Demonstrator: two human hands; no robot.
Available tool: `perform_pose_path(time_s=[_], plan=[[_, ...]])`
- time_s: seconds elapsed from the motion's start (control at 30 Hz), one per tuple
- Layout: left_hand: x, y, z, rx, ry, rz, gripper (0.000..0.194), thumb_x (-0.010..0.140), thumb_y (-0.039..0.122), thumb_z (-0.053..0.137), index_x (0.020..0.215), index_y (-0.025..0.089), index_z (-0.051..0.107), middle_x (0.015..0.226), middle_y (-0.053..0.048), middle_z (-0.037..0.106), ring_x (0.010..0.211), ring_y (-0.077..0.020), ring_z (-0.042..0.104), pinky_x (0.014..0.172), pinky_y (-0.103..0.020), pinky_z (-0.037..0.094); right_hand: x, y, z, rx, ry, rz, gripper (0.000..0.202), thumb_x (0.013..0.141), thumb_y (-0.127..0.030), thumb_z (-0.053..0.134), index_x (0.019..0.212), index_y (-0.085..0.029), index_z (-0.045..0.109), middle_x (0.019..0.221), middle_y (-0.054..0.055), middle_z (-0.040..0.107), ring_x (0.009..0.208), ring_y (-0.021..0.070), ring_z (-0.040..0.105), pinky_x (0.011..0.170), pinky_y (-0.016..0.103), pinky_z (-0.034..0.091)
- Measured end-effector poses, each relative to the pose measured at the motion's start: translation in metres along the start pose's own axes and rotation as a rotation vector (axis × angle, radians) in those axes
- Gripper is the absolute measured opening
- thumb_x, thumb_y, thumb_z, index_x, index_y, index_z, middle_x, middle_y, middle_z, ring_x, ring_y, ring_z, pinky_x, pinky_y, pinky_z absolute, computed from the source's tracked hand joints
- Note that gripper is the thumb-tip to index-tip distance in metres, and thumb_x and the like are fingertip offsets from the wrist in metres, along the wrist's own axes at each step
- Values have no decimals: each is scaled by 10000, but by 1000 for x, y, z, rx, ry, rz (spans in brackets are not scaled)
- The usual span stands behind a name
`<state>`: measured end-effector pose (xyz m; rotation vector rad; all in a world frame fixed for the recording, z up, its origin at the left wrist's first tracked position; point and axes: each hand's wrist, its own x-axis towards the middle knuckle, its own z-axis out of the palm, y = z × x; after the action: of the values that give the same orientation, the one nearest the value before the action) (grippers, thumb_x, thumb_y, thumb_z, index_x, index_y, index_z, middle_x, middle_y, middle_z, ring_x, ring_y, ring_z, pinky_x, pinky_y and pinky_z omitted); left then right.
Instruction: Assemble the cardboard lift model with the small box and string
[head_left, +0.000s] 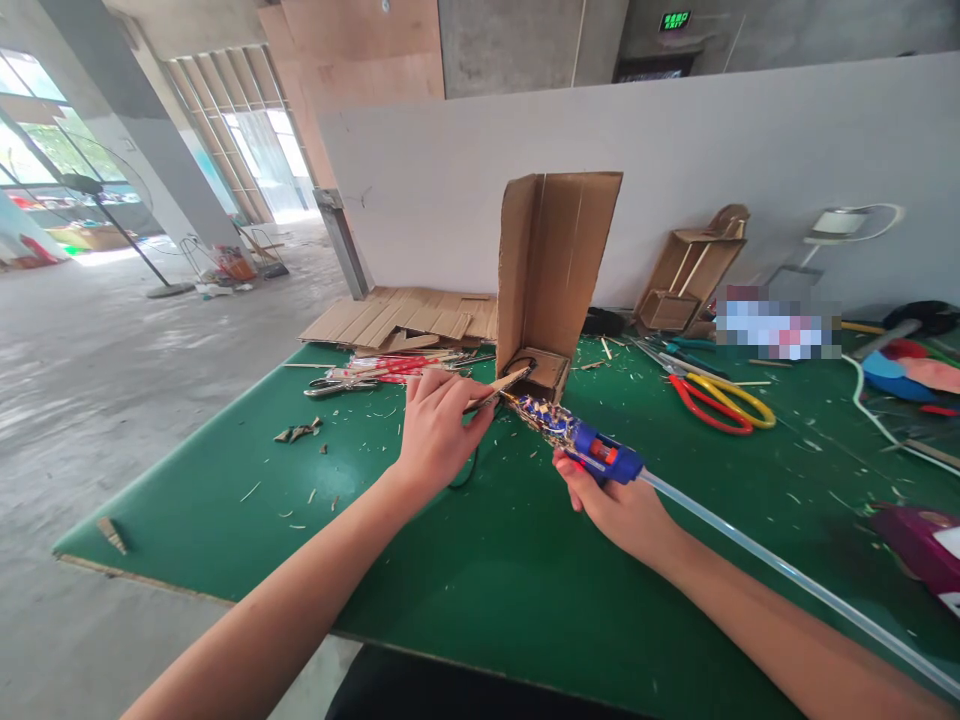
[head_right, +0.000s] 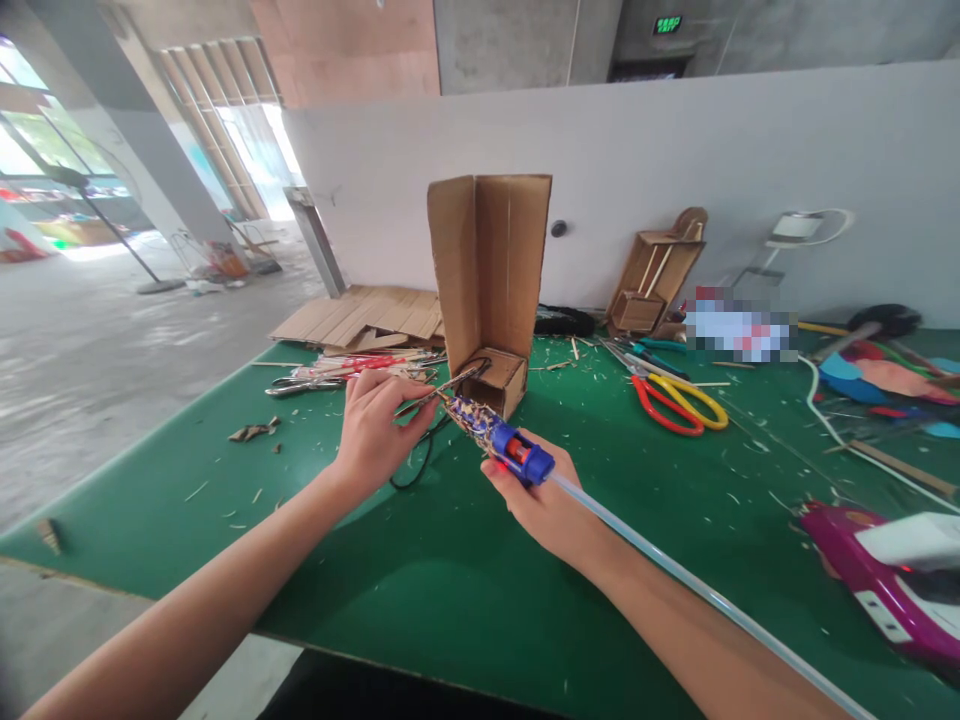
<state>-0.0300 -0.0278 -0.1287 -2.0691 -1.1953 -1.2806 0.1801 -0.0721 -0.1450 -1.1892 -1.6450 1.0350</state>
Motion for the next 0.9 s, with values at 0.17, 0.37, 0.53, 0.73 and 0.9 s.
perform_pose_path(time_s=[0.17,0.37,0.53,0.73,0.9], plan=[[-1,-1,1,3,9,-11,52,805,219,679,805,213,628,761,17,724,794,-190,561,763,-340,400,3,3,-1,-50,37,-37,387,793,-594,554,778,-208,537,498,-49,473,464,109,463,452,236,418],[0,-2,1,0,7,-22,34,808,217,669,804,212,636,766,11,725,805,-192,568,765,-342,409,6,6,-1,-67,100,-52,405,787,-610,559,759,-207,535,472,-50,463,442,116,464,454,252,416],[-1,-3,1,-3,-16,-43,26,808,213,660,830,217,648,782,6,728,821,-199,574,781,-357,410,10,15,-4,-138,128,-91,387,822,-593,532,754,-212,528,475,-40,468,452,129,475,471,270,429],[-1,-2,0,-8,-27,-55,15,817,218,642,831,220,647,787,1,727,831,-202,574,778,-356,404,12,23,-6,-173,145,-51,423,822,-622,513,723,-211,509,516,-27,472,475,130,479,490,278,439],[0,-2,-1,-15,-19,-52,12,819,214,639,830,209,638,793,-2,725,835,-201,574,787,-358,414,13,21,-9,-159,144,5,467,806,-666,497,700,-211,483,510,-33,447,460,125,461,469,273,415]])
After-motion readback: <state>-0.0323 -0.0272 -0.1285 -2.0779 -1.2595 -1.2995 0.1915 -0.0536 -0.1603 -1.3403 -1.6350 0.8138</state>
